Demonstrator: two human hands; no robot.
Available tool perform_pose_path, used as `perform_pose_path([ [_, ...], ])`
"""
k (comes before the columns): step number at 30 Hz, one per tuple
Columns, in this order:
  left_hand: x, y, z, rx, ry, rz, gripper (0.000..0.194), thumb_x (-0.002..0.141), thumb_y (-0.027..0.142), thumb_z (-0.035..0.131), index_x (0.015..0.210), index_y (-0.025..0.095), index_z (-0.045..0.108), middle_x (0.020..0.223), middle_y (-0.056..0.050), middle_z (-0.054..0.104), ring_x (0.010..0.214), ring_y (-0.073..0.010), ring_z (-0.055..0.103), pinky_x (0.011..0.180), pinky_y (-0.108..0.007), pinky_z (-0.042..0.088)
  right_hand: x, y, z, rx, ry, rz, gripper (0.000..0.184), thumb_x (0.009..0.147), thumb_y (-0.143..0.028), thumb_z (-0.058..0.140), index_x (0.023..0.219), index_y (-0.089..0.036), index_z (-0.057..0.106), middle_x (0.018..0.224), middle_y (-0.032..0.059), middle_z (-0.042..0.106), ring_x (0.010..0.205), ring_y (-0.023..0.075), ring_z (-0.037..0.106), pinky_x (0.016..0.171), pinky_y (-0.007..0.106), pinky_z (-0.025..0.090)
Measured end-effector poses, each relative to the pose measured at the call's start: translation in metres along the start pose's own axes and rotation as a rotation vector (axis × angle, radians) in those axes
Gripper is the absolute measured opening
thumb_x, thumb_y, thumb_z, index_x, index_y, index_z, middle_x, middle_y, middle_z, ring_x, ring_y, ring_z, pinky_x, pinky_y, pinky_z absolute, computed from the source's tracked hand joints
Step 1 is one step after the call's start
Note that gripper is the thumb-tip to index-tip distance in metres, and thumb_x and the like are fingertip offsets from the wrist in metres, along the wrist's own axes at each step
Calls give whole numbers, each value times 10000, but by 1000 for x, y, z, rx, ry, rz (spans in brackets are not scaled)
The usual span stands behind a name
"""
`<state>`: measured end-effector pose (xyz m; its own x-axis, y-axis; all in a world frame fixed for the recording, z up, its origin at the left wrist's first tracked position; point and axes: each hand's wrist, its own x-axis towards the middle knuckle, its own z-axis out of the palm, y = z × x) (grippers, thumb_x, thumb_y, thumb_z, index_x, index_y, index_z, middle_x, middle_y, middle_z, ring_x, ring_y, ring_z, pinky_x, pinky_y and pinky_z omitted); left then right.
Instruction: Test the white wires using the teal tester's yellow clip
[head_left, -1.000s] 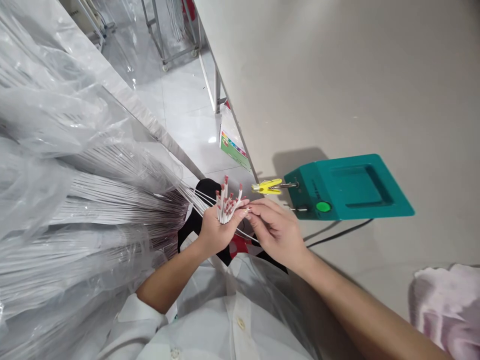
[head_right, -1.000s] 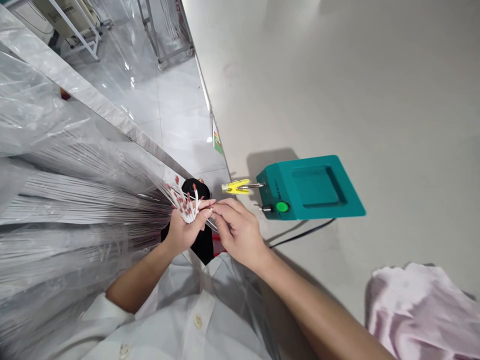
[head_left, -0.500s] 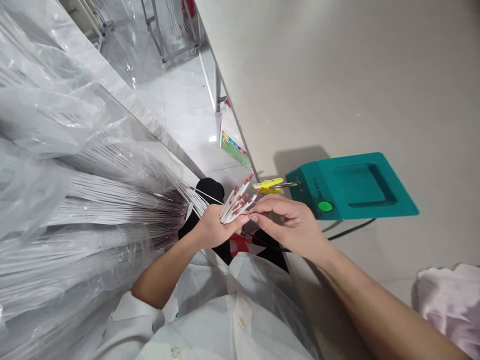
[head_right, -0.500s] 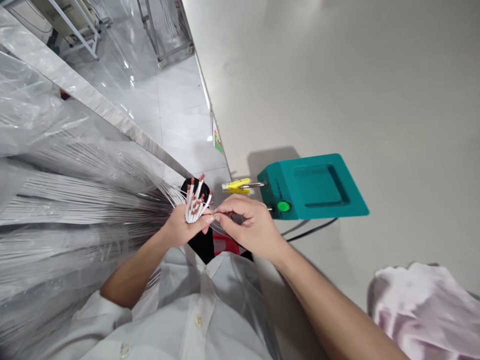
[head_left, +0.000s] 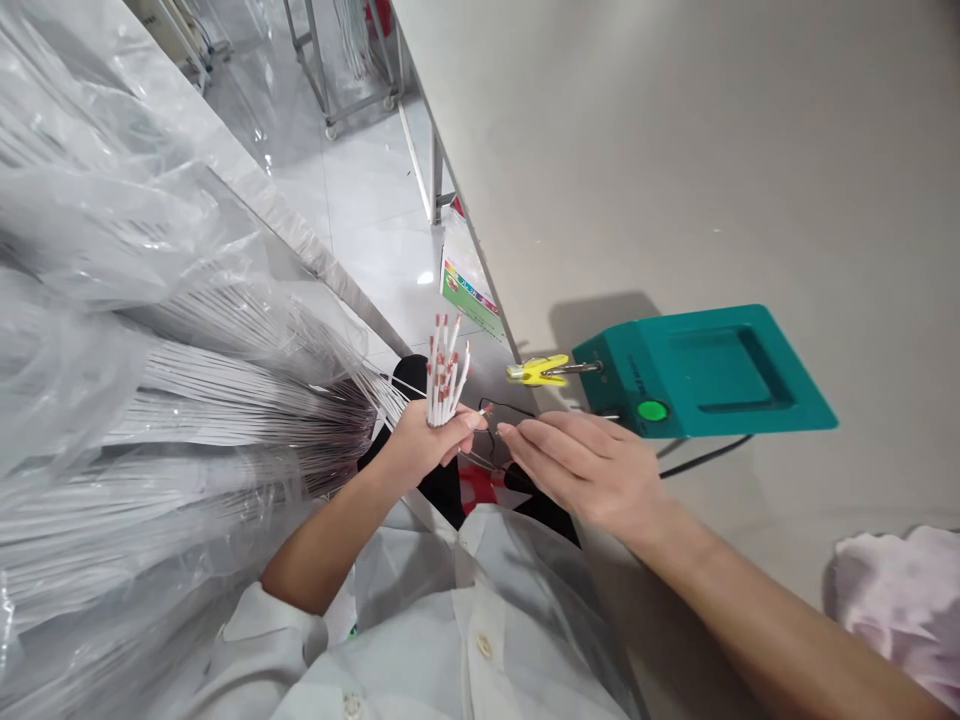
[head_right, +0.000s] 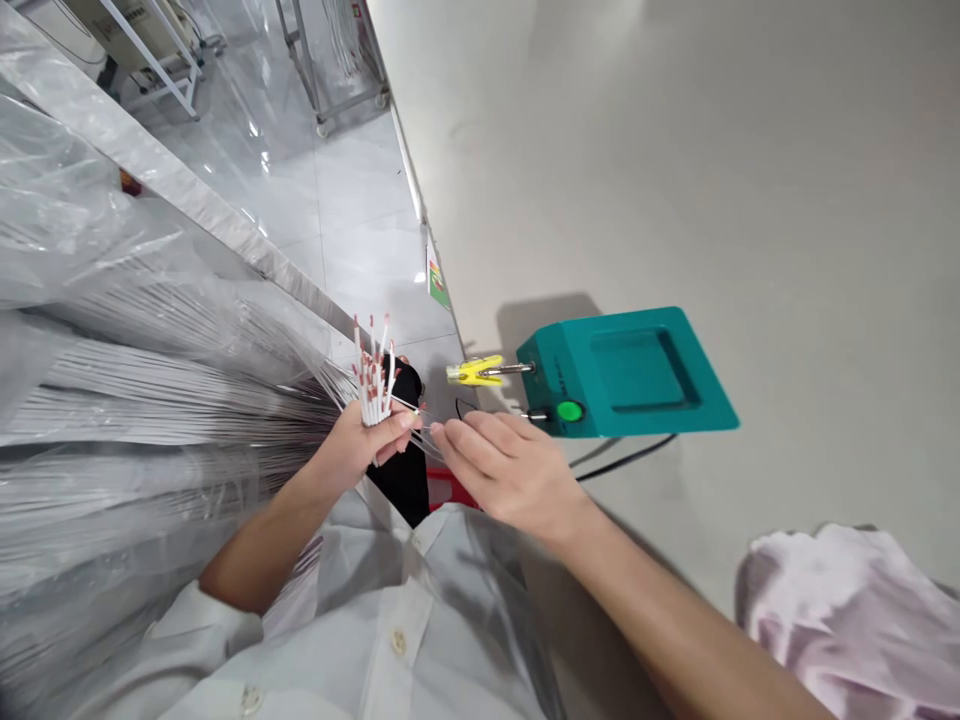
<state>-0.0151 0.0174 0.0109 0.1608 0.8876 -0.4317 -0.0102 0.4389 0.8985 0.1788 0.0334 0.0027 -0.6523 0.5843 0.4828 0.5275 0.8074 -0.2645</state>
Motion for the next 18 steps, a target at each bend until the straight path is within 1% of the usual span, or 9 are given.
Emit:
perform_pose_path([
  [2,-1,-1,0,27,39,25,278,755,389,598,770,114,634,557,18,542,403,-41,380,392,-196,283,0,0,-1,60,112,82,165,814,-177,588,903,-278,684,804,23,702,769,180,659,686,314,542],
  [4,-2,-1,1,70,49,29,281,747,391,613,755,111,643,562,9,563,404,-42,388,392,-196,293,4,-1,-5,172,191,200,167,811,-170,587,918,-252,685,825,47,696,770,182,657,695,316,547],
  [6,-2,-1,3,106,49,44,279,749,384,616,703,109,642,556,4,567,407,-41,394,397,-195,299,11,-2,-11,316,182,328,165,829,-175,563,919,-240,684,841,56,693,780,182,657,690,315,550],
  [8,-2,0,5,128,43,70,277,750,371,619,655,111,638,537,5,558,410,-42,397,402,-195,302,18,-2,-16,426,116,408,160,845,-198,543,902,-243,686,842,50,694,788,183,660,688,317,554],
  [10,-3,1,6,153,38,92,263,746,355,624,636,118,645,494,16,531,410,-47,396,404,-197,302,23,0,-19,464,53,404,154,847,-227,543,901,-243,687,862,49,694,800,184,660,697,319,556],
  [13,-4,2,7,193,37,109,244,744,335,628,623,126,661,429,30,486,405,-53,393,408,-199,306,26,2,-19,448,16,347,158,837,-248,557,930,-239,684,909,58,692,829,185,657,728,320,553],
  [15,-5,2,7,193,47,117,234,740,330,630,634,126,671,444,24,513,406,-53,398,412,-199,314,25,2,-18,441,22,352,158,833,-256,562,932,-237,683,913,63,693,837,189,656,737,326,552],
  [18,-5,-3,7,164,68,120,214,729,332,639,709,126,696,524,0,592,426,-61,435,429,-202,340,22,0,-14,490,33,431,160,843,-262,546,925,-229,679,884,63,700,827,192,658,733,335,550],
])
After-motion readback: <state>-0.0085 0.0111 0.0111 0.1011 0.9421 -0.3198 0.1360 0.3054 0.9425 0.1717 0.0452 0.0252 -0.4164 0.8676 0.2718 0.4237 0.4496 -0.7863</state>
